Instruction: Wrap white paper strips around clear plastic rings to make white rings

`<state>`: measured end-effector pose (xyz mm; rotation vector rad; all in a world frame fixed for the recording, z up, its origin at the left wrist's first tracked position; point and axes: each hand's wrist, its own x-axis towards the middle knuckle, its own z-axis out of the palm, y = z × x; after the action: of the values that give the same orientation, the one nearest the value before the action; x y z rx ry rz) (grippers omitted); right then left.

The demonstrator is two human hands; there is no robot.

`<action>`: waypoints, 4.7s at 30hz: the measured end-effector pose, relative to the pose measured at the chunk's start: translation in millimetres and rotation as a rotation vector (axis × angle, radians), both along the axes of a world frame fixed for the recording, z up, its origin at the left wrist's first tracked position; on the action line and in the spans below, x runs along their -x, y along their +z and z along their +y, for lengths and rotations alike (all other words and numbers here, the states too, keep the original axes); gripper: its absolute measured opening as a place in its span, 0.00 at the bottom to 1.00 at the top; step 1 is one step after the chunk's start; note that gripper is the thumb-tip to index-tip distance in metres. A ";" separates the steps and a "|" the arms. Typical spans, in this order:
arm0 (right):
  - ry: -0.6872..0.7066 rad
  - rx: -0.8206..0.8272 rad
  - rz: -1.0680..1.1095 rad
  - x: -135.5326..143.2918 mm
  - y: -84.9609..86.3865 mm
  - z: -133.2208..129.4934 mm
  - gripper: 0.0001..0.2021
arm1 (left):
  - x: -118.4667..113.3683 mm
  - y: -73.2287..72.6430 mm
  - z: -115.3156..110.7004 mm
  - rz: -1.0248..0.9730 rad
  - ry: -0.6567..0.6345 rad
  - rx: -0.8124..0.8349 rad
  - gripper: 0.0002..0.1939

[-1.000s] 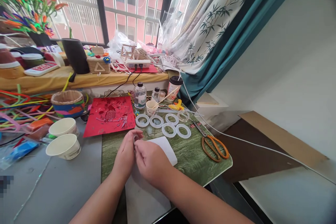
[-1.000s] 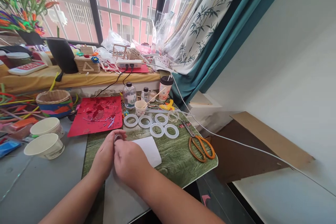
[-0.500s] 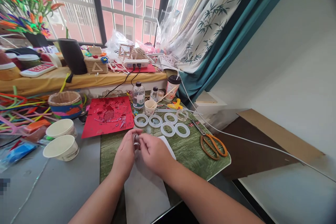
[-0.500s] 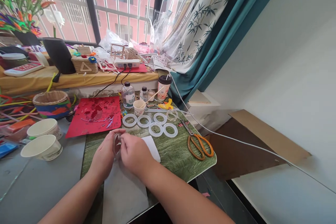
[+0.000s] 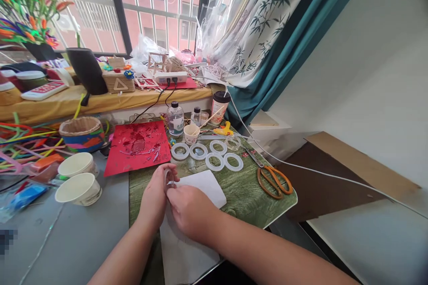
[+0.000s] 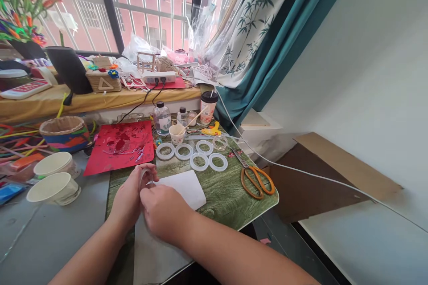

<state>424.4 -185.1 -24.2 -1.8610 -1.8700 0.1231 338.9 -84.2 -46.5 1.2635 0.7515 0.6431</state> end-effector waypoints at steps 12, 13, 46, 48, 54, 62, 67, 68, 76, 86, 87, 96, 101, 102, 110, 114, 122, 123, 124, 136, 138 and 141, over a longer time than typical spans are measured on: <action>0.009 0.000 0.100 -8.2 3.6 -2.2 0.06 | 1.1 3.2 -0.2 0.026 -0.027 -0.065 0.23; -0.042 -0.003 0.152 -9.4 3.7 -1.9 0.07 | 1.0 2.0 -0.1 0.041 -0.041 -0.076 0.24; -0.098 0.008 0.275 -1.3 11.7 5.5 0.09 | 2.5 3.0 -0.1 0.055 0.019 -0.081 0.22; -0.046 0.032 0.191 0.2 11.6 2.8 0.08 | 2.4 2.7 -0.1 0.009 0.018 -0.066 0.22; -0.194 0.001 0.301 -6.8 16.6 6.7 0.10 | 2.4 4.9 -2.2 0.094 -0.024 -0.079 0.24; -0.163 0.042 0.224 -5.2 20.0 4.2 0.09 | 1.8 1.1 -1.2 0.085 -0.019 -0.087 0.24; -0.090 0.022 0.219 -4.6 19.6 2.8 0.08 | 1.7 1.8 -2.5 0.069 0.021 -0.101 0.24; -0.099 0.019 0.238 -4.8 19.3 2.9 0.08 | 1.7 2.1 -2.5 0.067 0.015 -0.086 0.24; -0.095 0.032 0.287 -4.9 13.7 2.5 0.09 | 2.0 2.2 -3.4 0.073 0.009 -0.118 0.24; -0.029 0.040 0.115 -2.4 9.5 0.7 0.06 | 1.3 -4.9 -1.0 0.003 0.013 -0.031 0.24; -0.060 0.039 0.131 -4.0 10.6 1.1 0.06 | 1.4 -4.3 -1.2 0.018 0.002 -0.024 0.24; -0.040 0.034 0.087 -5.3 18.7 0.9 0.07 | 3.8 0.4 -2.6 0.026 0.012 -0.040 0.26; -0.123 -0.001 0.169 -8.7 17.4 4.6 0.09 | 3.2 0.7 -2.8 0.098 -0.002 -0.021 0.26; -0.099 0.015 0.139 -7.2 17.1 5.0 0.07 | 3.2 0.1 -2.1 0.090 0.010 -0.026 0.25; -0.204 0.027 0.217 -5.3 20.8 5.5 0.10 | 2.1 -3.6 -0.1 0.074 -0.018 -0.076 0.27; -0.077 0.043 0.137 -1.8 17.4 3.3 0.07 | 2.7 -0.8 -2.4 0.057 0.017 -0.080 0.26; -0.045 0.043 0.063 -2.3 22.2 0.3 0.06 | 3.2 1.1 -2.8 0.053 0.032 -0.102 0.25; -0.024 0.043 0.050 -2.1 22.8 0.1 0.06 | 3.5 1.4 -2.5 0.040 0.034 -0.098 0.25; -0.035 0.043 0.052 -2.2 23.3 0.1 0.06 | 3.7 1.5 -2.5 0.032 0.022 -0.094 0.25; -0.147 0.033 0.296 -5.0 15.2 4.7 0.10 | 2.7 0.0 -3.2 0.064 -0.017 -0.075 0.25; -0.157 0.024 0.323 -2.6 16.5 4.3 0.11 | 3.0 -0.6 -2.9 0.059 -0.006 -0.048 0.25; -0.099 0.034 0.265 0.8 18.4 0.7 0.09 | 3.8 1.1 -2.6 0.055 0.030 -0.061 0.24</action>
<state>423.6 -184.3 -5.8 -1.8547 -1.6038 0.3521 335.1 -86.8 -45.4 1.3320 0.8026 0.6622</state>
